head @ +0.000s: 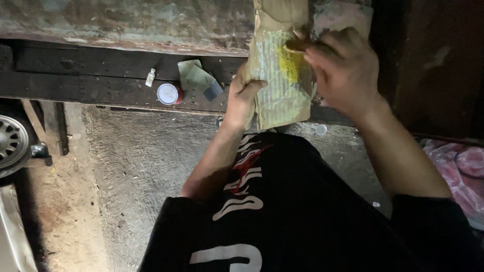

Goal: The person holds a corrugated cardboard piece and repeatedly applies a yellow paste from a small packet onto its surface. The person spreads the paste across the cardboard using the packet as a tool, then sets the cardboard down on a workbench.

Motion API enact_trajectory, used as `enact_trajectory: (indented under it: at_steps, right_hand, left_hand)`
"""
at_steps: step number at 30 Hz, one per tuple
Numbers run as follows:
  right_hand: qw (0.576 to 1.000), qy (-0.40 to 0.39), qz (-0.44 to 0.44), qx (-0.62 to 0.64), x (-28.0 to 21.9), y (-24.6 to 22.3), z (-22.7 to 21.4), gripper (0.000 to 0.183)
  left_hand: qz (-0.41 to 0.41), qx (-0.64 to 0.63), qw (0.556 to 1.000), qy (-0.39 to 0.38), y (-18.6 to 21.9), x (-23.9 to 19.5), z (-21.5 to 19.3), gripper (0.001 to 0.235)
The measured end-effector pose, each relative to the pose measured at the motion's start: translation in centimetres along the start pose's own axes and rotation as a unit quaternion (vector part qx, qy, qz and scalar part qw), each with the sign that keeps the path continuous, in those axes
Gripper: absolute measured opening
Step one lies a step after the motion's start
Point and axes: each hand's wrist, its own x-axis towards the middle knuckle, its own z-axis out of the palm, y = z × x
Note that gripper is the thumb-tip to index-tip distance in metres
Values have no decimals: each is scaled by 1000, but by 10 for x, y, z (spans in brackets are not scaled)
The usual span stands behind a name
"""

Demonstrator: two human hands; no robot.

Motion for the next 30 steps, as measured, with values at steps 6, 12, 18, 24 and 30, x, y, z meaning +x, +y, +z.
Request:
enact_trajectory:
  at_steps: [6, 12, 18, 24, 30]
  right_hand:
    - [992, -89, 63, 60, -2, 4, -6, 3]
    - [986, 7, 92, 137, 12, 25, -18, 12]
    - [994, 1, 22, 103, 31, 26, -18, 8]
    - [950, -117, 201, 206, 29, 28, -11, 15]
    - [986, -47, 58, 146, 6, 18, 0, 10]
  left_hand:
    - [-34, -36, 999, -13, 4, -3, 2, 50]
    - [-39, -41, 998, -31, 7, -9, 7, 53]
    - [-68, -76, 995, -16, 4, -11, 8, 55]
    - [-49, -76, 996, -10, -4, -14, 7, 52]
    - [-42, -68, 997, 9, -12, -12, 7, 54]
